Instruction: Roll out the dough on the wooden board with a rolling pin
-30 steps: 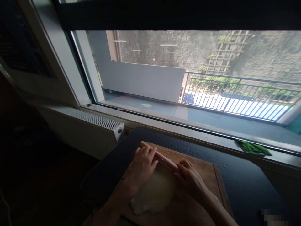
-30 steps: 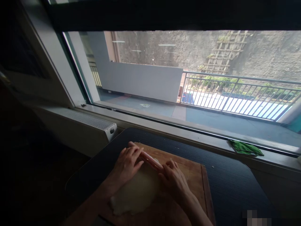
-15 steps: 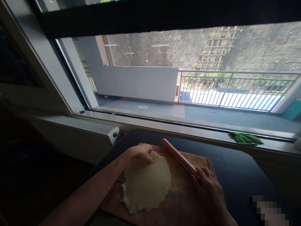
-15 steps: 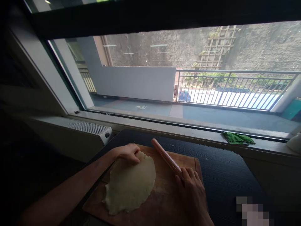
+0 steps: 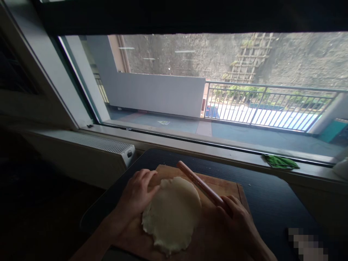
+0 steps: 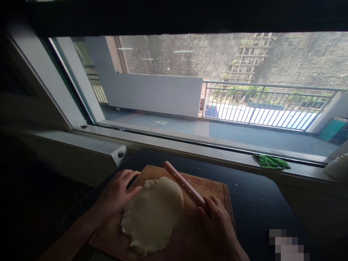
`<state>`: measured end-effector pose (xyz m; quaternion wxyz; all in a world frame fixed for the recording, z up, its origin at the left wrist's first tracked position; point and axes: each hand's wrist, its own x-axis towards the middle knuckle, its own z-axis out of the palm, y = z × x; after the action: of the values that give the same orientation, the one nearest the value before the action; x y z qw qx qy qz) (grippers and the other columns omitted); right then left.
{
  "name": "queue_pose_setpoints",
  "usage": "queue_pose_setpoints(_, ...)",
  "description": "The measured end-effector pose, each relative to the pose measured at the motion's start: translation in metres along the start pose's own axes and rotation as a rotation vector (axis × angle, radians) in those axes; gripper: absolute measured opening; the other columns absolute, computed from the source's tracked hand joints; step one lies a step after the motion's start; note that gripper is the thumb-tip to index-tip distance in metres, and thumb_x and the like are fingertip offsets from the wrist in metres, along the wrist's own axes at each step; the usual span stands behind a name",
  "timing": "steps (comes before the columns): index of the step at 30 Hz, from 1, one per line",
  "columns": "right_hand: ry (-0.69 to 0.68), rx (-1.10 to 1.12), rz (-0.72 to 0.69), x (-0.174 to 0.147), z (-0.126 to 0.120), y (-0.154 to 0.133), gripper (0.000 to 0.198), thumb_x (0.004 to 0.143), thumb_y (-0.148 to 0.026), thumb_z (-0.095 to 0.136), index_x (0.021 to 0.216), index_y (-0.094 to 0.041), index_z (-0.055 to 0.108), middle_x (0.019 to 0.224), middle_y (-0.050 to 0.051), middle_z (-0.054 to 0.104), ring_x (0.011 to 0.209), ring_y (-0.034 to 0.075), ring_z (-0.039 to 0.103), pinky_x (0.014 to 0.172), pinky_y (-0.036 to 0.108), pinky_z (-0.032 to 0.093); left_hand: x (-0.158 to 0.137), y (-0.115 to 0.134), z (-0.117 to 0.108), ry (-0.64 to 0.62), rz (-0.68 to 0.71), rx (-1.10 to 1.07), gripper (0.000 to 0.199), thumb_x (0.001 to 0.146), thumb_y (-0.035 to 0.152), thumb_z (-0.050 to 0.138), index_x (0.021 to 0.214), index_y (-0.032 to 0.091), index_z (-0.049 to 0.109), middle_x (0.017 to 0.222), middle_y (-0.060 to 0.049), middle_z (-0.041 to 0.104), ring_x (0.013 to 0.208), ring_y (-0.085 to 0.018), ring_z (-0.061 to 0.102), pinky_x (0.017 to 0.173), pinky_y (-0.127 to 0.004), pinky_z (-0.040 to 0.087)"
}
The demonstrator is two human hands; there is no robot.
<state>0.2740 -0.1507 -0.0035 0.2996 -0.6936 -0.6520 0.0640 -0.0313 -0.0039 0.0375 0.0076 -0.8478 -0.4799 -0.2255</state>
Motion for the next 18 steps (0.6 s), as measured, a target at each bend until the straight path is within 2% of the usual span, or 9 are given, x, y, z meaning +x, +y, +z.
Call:
queue_pose_setpoints(2,-0.139,0.078,-0.101,0.008,-0.003,-0.017,0.017,0.085,-0.033,0.05,0.097,-0.027,0.06,0.094,0.002,0.06,0.087,0.018,0.056,0.074,0.028,0.045,-0.011,0.003,-0.013,0.057,0.141,0.039,0.051,0.079,0.033,0.055,0.128,0.022,0.046,0.128,-0.009,0.05,0.123,-0.026,0.04,0.104,-0.045,0.029)
queue_pose_setpoints(5,-0.288,0.096,-0.24,0.028,0.0,-0.039,0.015,0.079,-0.026,0.056,0.093,-0.026,0.062,0.092,0.001,0.06,0.086,0.016,0.054,0.078,0.028,0.041,-0.027,0.005,-0.018,-0.06,0.285,0.058,0.058,0.079,0.03,0.057,0.134,0.029,0.04,0.133,-0.005,0.049,0.132,-0.027,0.031,0.11,-0.054,0.013)
queue_pose_setpoints(7,-0.369,0.098,-0.271,0.05,0.008,-0.047,0.013,0.081,-0.026,0.054,0.09,-0.025,0.063,0.089,0.0,0.06,0.082,0.015,0.054,0.077,0.027,0.04,-0.039,0.001,-0.012,-0.138,0.274,0.054,0.053,0.081,0.025,0.054,0.132,0.033,0.043,0.123,-0.002,0.057,0.126,-0.025,0.039,0.109,-0.056,0.012)
queue_pose_setpoints(9,-0.427,0.083,-0.259,0.078,0.019,-0.052,0.021,0.088,-0.031,0.044,0.087,-0.024,0.064,0.09,0.0,0.06,0.083,0.014,0.053,0.077,0.027,0.04,-0.05,-0.004,-0.005,-0.163,0.205,0.049,0.046,0.084,0.022,0.05,0.129,0.034,0.047,0.111,-0.001,0.062,0.116,-0.022,0.048,0.108,-0.057,0.014)
queue_pose_setpoints(12,-0.371,-0.046,-0.163,0.121,0.04,-0.06,0.039,0.095,-0.04,0.029,0.09,-0.024,0.065,0.104,0.003,0.058,0.097,0.016,0.051,0.086,0.032,0.038,-0.061,-0.009,-0.002,-0.132,0.098,0.055,0.038,0.088,0.028,0.047,0.125,0.031,0.052,0.104,-0.003,0.064,0.104,-0.02,0.054,0.106,-0.058,0.016)
queue_pose_setpoints(14,-0.29,-0.134,-0.079,0.138,0.053,-0.065,0.04,0.095,-0.042,0.029,0.104,-0.025,0.063,0.12,0.005,0.053,0.11,0.019,0.046,0.092,0.036,0.035,-0.064,-0.009,-0.003,-0.106,0.077,0.061,0.035,0.089,0.033,0.046,0.123,0.029,0.054,0.1,-0.003,0.064,0.101,-0.02,0.055,0.106,-0.058,0.015)
queue_pose_setpoints(16,-0.24,-0.167,-0.043,0.138,0.061,-0.066,0.041,0.095,-0.043,0.029,0.119,-0.026,0.056,0.133,0.005,0.045,0.122,0.021,0.038,0.098,0.038,0.031,-0.065,-0.008,-0.005,-0.086,0.076,0.062,0.034,0.089,0.035,0.047,0.122,0.03,0.055,0.097,-0.002,0.064,0.099,-0.02,0.056,0.106,-0.058,0.015)
queue_pose_setpoints(18,-0.206,-0.18,-0.075,0.121,0.062,-0.062,0.043,0.095,-0.044,0.028,0.127,-0.027,0.051,0.14,0.005,0.04,0.131,0.023,0.028,0.104,0.04,0.026,-0.066,-0.009,-0.006,-0.087,0.077,0.06,0.037,0.087,0.034,0.05,0.123,0.032,0.054,0.096,-0.001,0.064,0.096,-0.019,0.056,0.106,-0.058,0.017)
